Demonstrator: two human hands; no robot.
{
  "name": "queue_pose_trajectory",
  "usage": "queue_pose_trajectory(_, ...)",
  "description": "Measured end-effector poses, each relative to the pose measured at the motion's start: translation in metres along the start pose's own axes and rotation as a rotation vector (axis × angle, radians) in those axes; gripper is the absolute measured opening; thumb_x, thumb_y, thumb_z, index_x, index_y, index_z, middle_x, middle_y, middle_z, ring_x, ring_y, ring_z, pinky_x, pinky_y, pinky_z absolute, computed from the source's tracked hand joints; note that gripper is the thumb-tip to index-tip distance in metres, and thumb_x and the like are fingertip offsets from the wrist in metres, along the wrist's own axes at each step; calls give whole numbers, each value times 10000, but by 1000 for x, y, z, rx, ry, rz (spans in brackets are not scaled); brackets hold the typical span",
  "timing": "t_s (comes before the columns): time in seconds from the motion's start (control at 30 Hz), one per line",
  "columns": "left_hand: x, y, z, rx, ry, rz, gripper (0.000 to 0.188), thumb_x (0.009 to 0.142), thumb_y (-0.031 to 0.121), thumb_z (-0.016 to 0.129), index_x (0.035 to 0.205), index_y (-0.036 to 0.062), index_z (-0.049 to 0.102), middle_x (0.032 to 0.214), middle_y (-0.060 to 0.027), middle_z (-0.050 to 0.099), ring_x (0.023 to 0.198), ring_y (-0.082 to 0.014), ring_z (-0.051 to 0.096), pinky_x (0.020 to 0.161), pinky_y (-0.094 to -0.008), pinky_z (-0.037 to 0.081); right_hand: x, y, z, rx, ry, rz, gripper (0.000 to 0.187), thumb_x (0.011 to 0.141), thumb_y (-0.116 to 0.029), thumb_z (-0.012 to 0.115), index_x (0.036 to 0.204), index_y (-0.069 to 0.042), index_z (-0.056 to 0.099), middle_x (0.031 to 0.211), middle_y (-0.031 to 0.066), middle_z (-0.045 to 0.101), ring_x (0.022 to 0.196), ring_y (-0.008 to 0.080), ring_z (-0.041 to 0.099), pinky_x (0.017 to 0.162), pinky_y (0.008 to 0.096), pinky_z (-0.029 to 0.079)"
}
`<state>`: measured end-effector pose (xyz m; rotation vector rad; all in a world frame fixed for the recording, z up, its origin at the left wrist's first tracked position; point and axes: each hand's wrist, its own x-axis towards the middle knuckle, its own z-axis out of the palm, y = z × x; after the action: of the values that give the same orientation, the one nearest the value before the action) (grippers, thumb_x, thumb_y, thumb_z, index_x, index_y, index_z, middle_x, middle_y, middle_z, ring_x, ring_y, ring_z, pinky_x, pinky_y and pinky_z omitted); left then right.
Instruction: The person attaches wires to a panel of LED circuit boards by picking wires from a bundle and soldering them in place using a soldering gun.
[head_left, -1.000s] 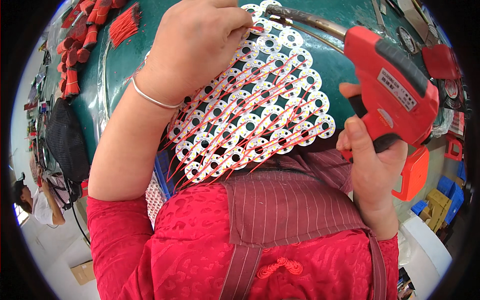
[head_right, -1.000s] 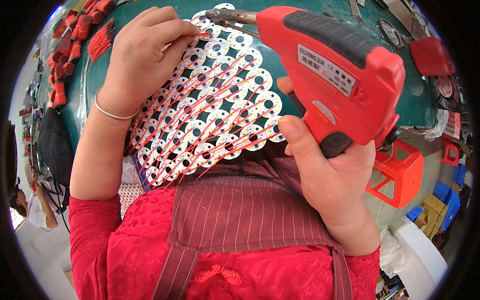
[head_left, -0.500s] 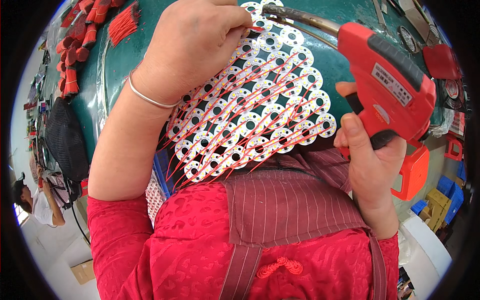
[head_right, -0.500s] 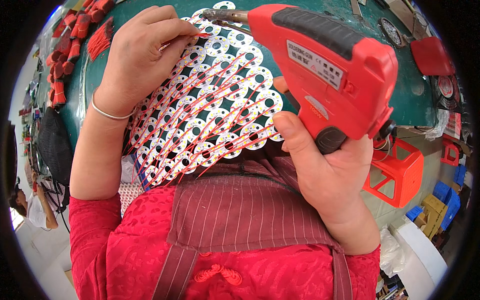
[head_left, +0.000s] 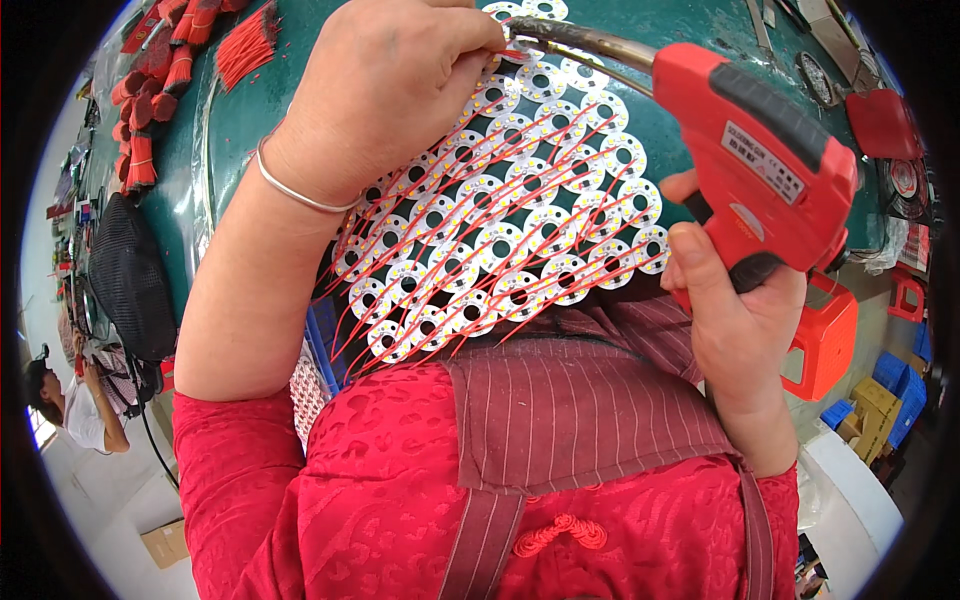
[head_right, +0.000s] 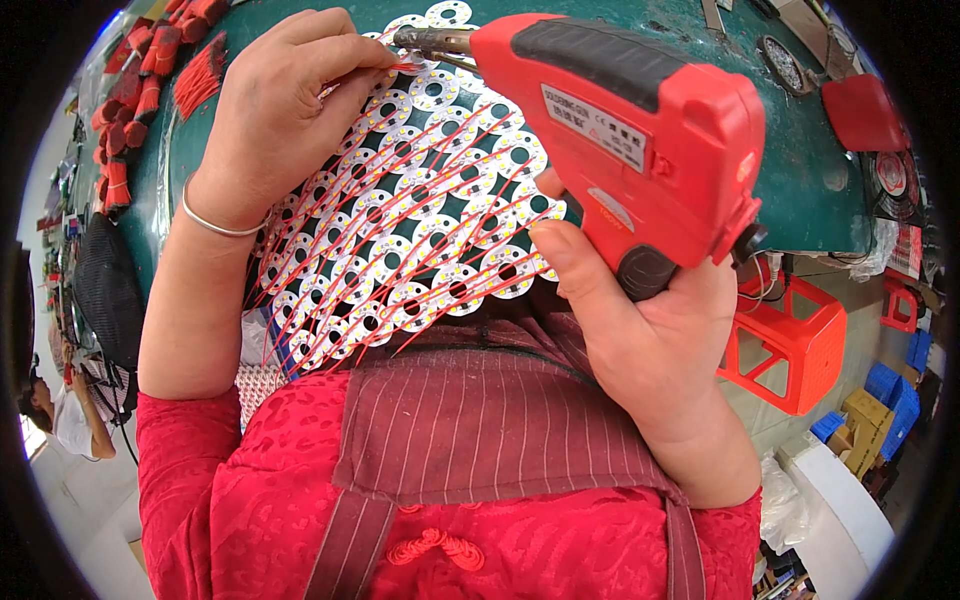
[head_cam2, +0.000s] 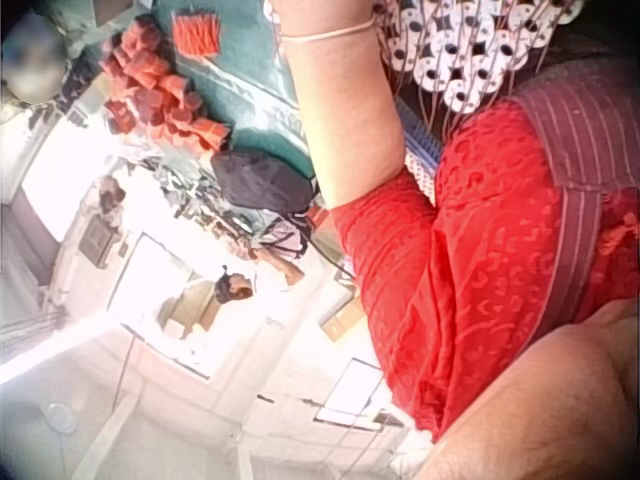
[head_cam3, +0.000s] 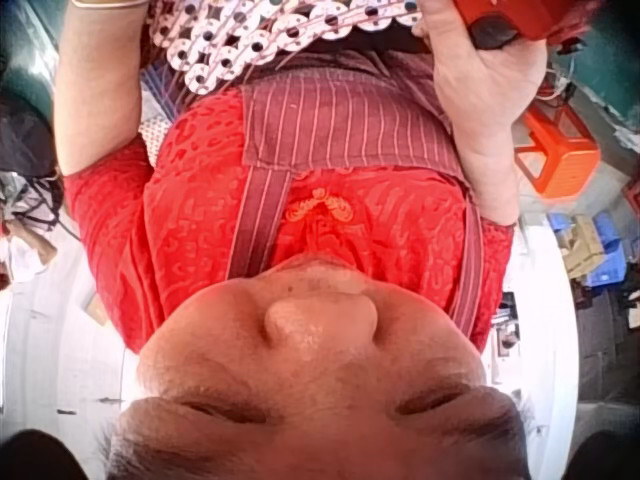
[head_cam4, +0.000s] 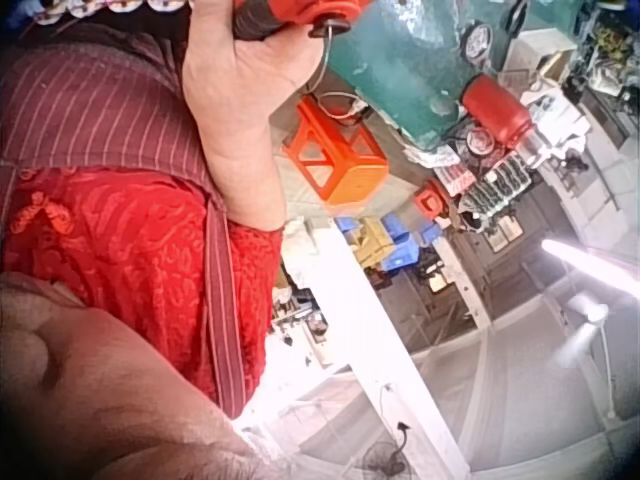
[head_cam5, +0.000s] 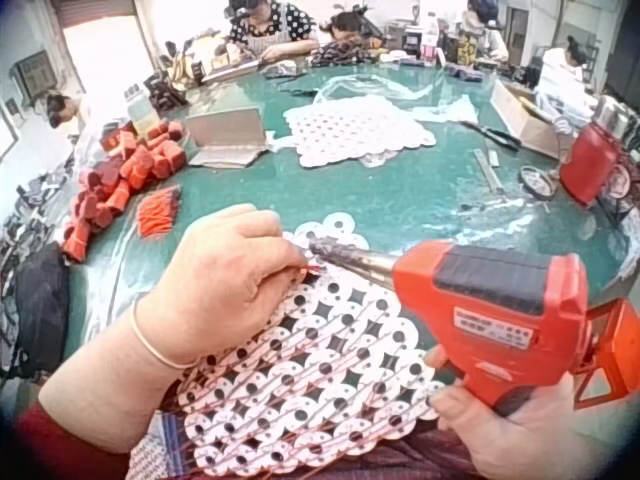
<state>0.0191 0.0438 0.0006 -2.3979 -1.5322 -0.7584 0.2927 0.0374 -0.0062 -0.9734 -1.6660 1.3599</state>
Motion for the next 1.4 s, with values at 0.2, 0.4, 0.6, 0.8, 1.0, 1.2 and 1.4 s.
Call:
queue_pose_trajectory(0.2,-1,0,0,14,5,16,35,738,48,695,758,60,669,732,-92,569,721,-305,576,657,-392,482,-2,4,-4,-120,-30,-65,199,878,11,723,1054,24,631,921,43,682,733,71,597,614,206,469)
queue_pose_trajectory(0.4,0,1,-1,21,-28,-25,40,730,46,696,760,57,672,734,-94,571,727,-307,579,656,-396,485,-1,1,-1,-38,-7,-52,226,916,4,643,1126,49,575,1125,172,644,639,86,553,561,234,493)
queue_pose_trajectory(0.6,0,0,-1,16,-36,-44,57,718,36,699,770,50,680,743,-96,577,742,-308,580,662,-394,487,-2,6,-2,-9,-12,-137,237,921,2,628,1149,43,575,1203,198,627,660,86,556,567,230,494)
queue_pose_trajectory(0.8,2,0,4,-94,179,15,86,700,8,714,772,47,686,746,-77,585,740,-287,571,661,-376,479,-3,3,-4,26,5,-95,300,932,-11,619,1218,37,542,1225,199,617,667,81,559,569,230,497)
queue_pose_trajectory(1.0,0,5,6,55,147,47,86,703,19,728,733,71,666,738,-58,572,723,-258,562,653,-364,460,-7,-2,-8,0,46,-48,327,940,-31,617,1247,29,520,1242,206,605,657,74,549,568,231,500)
queue_pose_trajectory(1.2,-1,8,13,11,178,76,101,702,22,707,764,95,675,741,-52,554,717,-265,558,675,-378,447,-10,-1,-9,22,47,-24,326,941,-41,619,1242,30,515,1258,212,593,660,73,549,569,234,501)
queue_pose_trajectory(1.4,-4,8,11,59,99,-19,141,698,18,697,802,113,685,722,-66,543,706,-296,566,647,-392,451,-11,0,-13,-8,10,-33,261,943,-34,612,1185,28,538,1258,219,590,662,77,551,567,235,501)
